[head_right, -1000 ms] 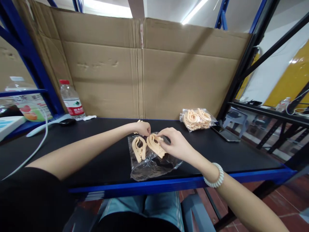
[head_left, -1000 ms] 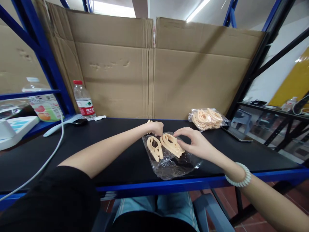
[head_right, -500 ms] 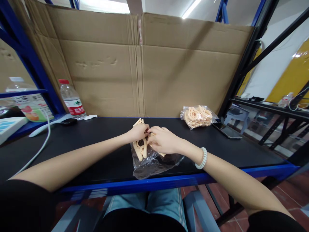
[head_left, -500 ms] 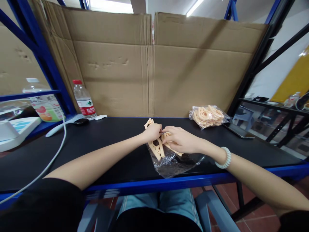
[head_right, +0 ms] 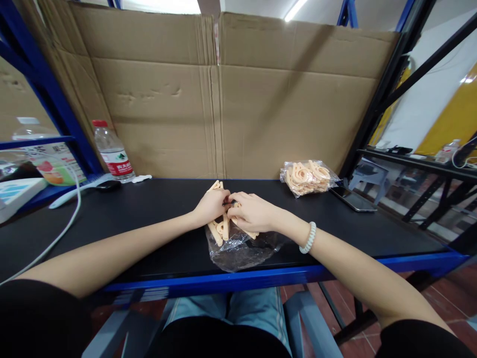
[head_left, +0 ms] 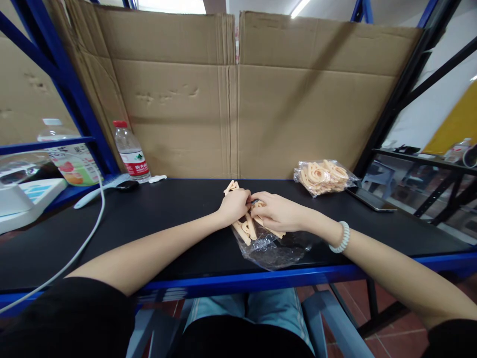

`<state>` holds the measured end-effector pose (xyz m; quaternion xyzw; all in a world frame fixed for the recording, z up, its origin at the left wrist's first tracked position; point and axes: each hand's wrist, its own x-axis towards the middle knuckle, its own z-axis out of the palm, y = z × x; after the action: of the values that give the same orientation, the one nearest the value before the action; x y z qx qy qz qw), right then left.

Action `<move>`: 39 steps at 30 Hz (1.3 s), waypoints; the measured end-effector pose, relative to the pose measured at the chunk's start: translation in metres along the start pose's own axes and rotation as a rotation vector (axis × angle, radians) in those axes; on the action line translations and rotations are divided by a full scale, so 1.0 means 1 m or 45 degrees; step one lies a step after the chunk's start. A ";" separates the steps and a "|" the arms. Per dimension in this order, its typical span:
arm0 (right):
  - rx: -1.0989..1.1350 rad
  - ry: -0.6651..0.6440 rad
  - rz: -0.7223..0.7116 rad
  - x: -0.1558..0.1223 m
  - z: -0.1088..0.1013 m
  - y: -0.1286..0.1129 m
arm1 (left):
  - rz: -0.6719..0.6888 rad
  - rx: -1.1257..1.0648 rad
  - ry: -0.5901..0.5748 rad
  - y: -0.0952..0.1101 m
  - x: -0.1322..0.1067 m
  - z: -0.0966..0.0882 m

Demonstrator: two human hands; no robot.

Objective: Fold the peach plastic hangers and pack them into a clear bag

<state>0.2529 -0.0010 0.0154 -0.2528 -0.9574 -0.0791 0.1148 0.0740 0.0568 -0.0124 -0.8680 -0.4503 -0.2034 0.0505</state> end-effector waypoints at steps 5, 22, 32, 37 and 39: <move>0.027 0.002 0.031 0.002 0.001 -0.002 | -0.005 0.016 -0.023 0.002 0.001 -0.002; 0.208 -0.075 0.115 0.003 0.002 0.008 | -0.037 -0.004 -0.023 0.005 0.000 -0.002; 0.495 -0.034 0.128 -0.003 0.001 0.021 | -0.029 -0.045 -0.016 0.006 -0.002 -0.004; 0.623 0.284 0.954 -0.018 0.004 0.045 | -0.068 -0.062 0.073 0.003 -0.005 -0.020; 0.853 0.103 1.223 -0.026 0.002 0.049 | -0.075 -0.087 0.099 0.004 -0.012 -0.033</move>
<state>0.2988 0.0297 0.0113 -0.6049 -0.7034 0.2791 0.2478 0.0608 0.0370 0.0135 -0.8470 -0.4662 -0.2536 0.0322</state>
